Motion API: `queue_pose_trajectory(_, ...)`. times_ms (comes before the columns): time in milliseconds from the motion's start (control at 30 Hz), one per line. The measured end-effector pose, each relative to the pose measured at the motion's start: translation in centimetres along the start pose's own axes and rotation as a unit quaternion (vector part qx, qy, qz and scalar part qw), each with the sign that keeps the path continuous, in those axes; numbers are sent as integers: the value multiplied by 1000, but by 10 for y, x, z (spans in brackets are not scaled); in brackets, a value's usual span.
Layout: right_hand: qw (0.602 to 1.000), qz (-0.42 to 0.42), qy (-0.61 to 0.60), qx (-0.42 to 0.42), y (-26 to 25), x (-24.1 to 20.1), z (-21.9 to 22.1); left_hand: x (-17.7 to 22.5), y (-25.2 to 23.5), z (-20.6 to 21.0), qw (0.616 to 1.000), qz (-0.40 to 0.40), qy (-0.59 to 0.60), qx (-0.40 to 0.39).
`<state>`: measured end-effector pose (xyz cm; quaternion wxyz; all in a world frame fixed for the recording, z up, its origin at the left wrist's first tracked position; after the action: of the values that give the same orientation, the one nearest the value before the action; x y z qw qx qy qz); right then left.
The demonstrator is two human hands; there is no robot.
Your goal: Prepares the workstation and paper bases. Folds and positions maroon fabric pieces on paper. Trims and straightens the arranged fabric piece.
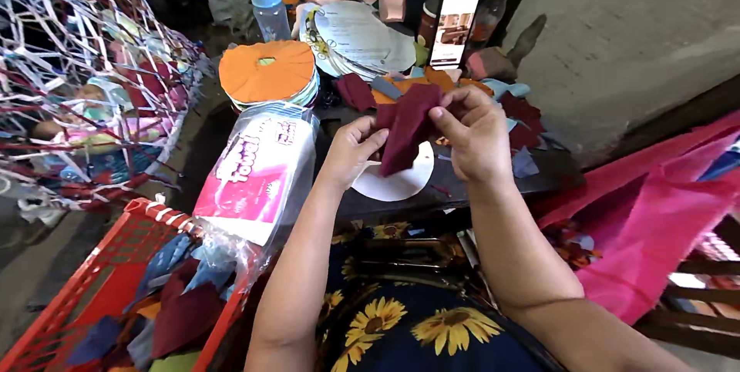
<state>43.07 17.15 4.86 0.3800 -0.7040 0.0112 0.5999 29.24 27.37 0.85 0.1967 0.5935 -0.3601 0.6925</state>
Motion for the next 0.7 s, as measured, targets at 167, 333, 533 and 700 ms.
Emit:
queue_pose_trajectory(167, 1000, -16, -17, -4, 2, -6, -19, 19, 6, -7, 998, 45, -23, 42)
queue_pose_trajectory(333, 994, 25, -44, -97, 2, -7, -7, 56, 18, -11, 990, 130, -21, 57)
queue_pose_trajectory(533, 983, 78, -34, -164, -10, 13, 20, 87, 29, -25, 980, 171, -5, 102)
queue_pose_trajectory(700, 953, 135, 185, -200, -30, 70, 28, 51, 15, -41, 980, 93, -31, 173)
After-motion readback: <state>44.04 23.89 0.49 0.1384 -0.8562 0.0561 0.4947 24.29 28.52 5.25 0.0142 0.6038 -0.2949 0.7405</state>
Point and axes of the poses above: each hand's wrist, its own y-axis away from the middle knuckle, its own z-axis out of the palm, x = y × z, the point moved 10 cm from there along -y, towards the middle knuckle, and after that the axes turned 1 degree about -y, right-handed, at the moved point
